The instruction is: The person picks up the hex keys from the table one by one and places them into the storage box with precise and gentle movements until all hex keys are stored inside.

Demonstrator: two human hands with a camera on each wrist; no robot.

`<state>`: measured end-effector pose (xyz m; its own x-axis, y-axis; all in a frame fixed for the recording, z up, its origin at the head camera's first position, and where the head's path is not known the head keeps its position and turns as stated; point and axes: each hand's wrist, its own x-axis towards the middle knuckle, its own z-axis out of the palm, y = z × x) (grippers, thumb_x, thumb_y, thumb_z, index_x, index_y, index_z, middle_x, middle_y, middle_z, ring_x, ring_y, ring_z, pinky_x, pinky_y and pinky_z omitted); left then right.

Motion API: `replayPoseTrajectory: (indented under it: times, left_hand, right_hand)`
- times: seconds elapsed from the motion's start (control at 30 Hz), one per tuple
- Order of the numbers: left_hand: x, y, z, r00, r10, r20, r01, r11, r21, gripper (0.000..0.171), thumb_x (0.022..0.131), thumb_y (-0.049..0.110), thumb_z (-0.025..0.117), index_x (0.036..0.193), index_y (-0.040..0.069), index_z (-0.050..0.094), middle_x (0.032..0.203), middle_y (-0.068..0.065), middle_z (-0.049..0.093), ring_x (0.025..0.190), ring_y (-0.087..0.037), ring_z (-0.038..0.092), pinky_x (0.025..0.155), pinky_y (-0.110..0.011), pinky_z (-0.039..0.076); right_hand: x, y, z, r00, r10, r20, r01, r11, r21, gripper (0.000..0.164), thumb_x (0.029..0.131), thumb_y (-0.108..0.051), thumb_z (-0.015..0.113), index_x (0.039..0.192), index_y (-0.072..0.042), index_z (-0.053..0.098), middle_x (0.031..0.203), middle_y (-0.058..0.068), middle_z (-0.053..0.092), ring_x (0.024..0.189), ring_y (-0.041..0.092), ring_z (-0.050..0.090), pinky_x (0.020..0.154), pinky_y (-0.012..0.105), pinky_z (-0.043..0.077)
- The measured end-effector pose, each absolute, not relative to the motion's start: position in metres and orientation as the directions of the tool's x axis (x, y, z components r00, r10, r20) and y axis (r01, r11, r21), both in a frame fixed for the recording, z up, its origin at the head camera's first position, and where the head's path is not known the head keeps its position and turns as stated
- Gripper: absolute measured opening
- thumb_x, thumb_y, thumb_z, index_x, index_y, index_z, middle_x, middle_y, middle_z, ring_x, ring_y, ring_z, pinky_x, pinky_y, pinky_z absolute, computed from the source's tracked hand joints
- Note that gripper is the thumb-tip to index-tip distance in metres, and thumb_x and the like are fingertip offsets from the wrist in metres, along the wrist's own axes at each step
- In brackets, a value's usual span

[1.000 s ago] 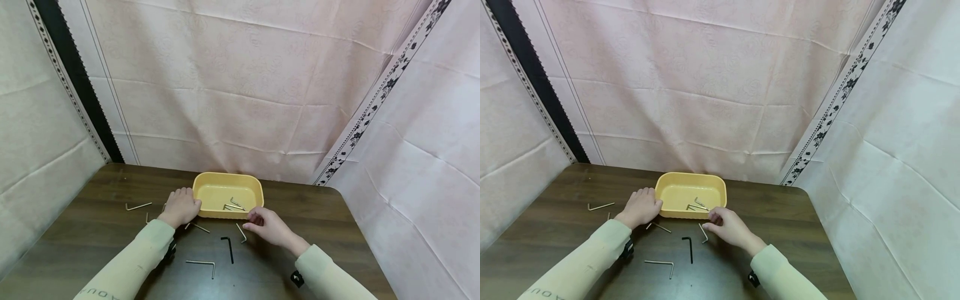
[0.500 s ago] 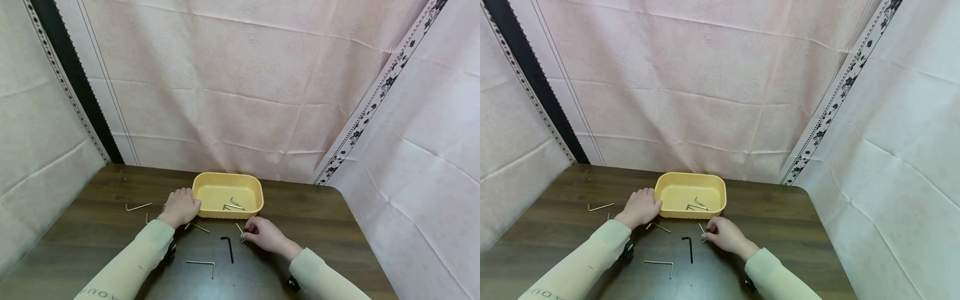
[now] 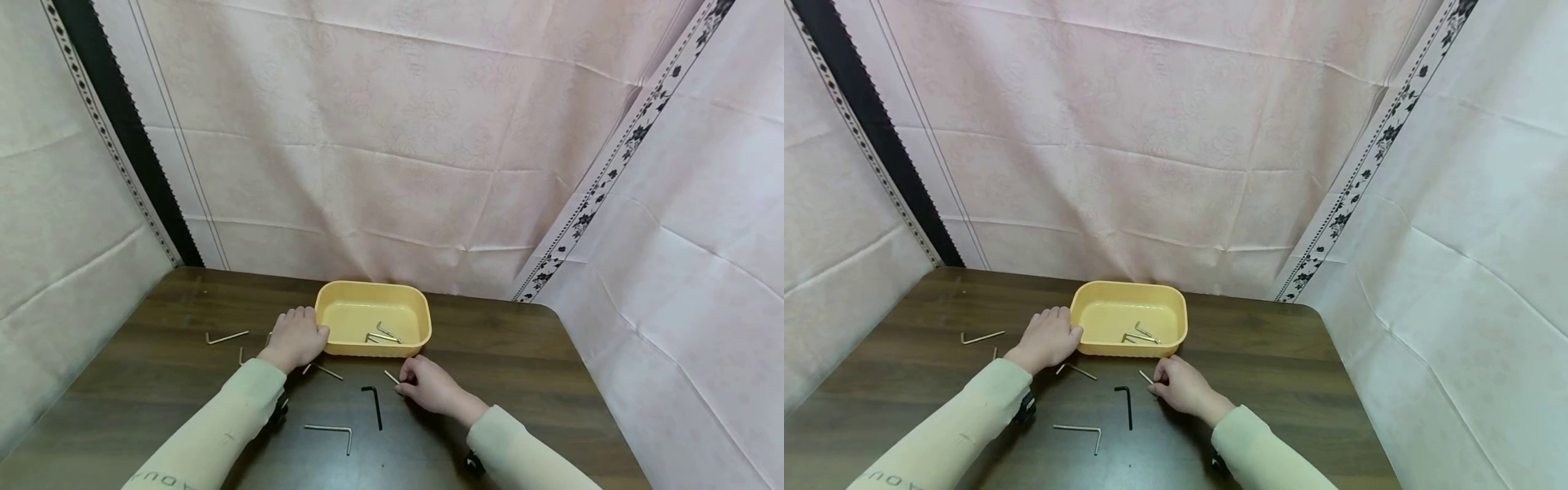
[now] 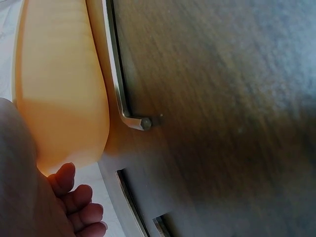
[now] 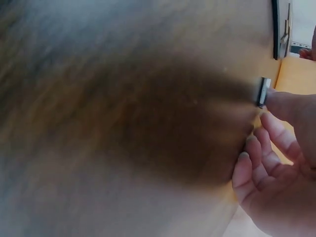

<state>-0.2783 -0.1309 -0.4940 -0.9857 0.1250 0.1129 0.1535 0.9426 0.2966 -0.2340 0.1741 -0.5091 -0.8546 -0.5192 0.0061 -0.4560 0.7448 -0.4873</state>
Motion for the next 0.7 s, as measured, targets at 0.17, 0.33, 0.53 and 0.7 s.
replayPoseTrajectory:
  times: [0.17, 0.33, 0.53, 0.7]
  left_hand:
    - [-0.2789, -0.1301, -0.4962, -0.985, 0.123, 0.121, 0.155, 0.939, 0.306, 0.032, 0.092, 0.029, 0.042, 0.098, -0.001, 0.051, 0.088, -0.013, 0.048, 0.082, -0.031, 0.044, 0.078, -0.047, 0.035]
    - [-0.2791, -0.1293, -0.4965, -0.986, 0.12, 0.116, 0.151, 0.936, 0.318, 0.032, 0.092, 0.03, 0.042, 0.098, -0.001, 0.051, 0.089, -0.013, 0.048, 0.083, -0.031, 0.044, 0.078, -0.047, 0.034]
    - [-0.2787, -0.1295, -0.4956, -0.988, 0.118, 0.101, 0.144, 0.938, 0.315, 0.033, 0.092, 0.03, 0.042, 0.099, -0.001, 0.051, 0.091, -0.013, 0.048, 0.084, -0.031, 0.044, 0.079, -0.048, 0.035]
    - [-0.2777, -0.13, -0.4941, -0.988, 0.117, 0.1, 0.144, 0.936, 0.32, 0.032, 0.092, 0.029, 0.041, 0.098, 0.0, 0.051, 0.089, -0.013, 0.048, 0.083, -0.031, 0.044, 0.079, -0.047, 0.035]
  right_hand:
    - [-0.231, 0.1791, -0.503, -0.831, -0.555, -0.048, -0.463, 0.736, -0.495, 0.015, 0.088, -0.015, 0.07, 0.08, -0.017, 0.059, 0.08, -0.007, 0.051, 0.071, 0.005, 0.049, 0.065, 0.026, 0.043]
    - [-0.2294, 0.1808, -0.5005, -0.824, -0.563, -0.059, -0.469, 0.738, -0.485, 0.014, 0.09, -0.014, 0.069, 0.079, -0.016, 0.059, 0.078, -0.008, 0.05, 0.07, 0.006, 0.048, 0.065, 0.026, 0.043]
    - [-0.2292, 0.1816, -0.4998, -0.821, -0.564, -0.082, -0.473, 0.754, -0.456, 0.013, 0.091, -0.016, 0.067, 0.081, -0.017, 0.06, 0.079, -0.008, 0.05, 0.071, 0.006, 0.048, 0.065, 0.025, 0.043]
    - [-0.2295, 0.1838, -0.4997, -0.815, -0.571, -0.101, -0.468, 0.75, -0.468, 0.011, 0.093, -0.018, 0.065, 0.083, -0.017, 0.059, 0.079, -0.008, 0.051, 0.071, 0.006, 0.049, 0.066, 0.026, 0.044]
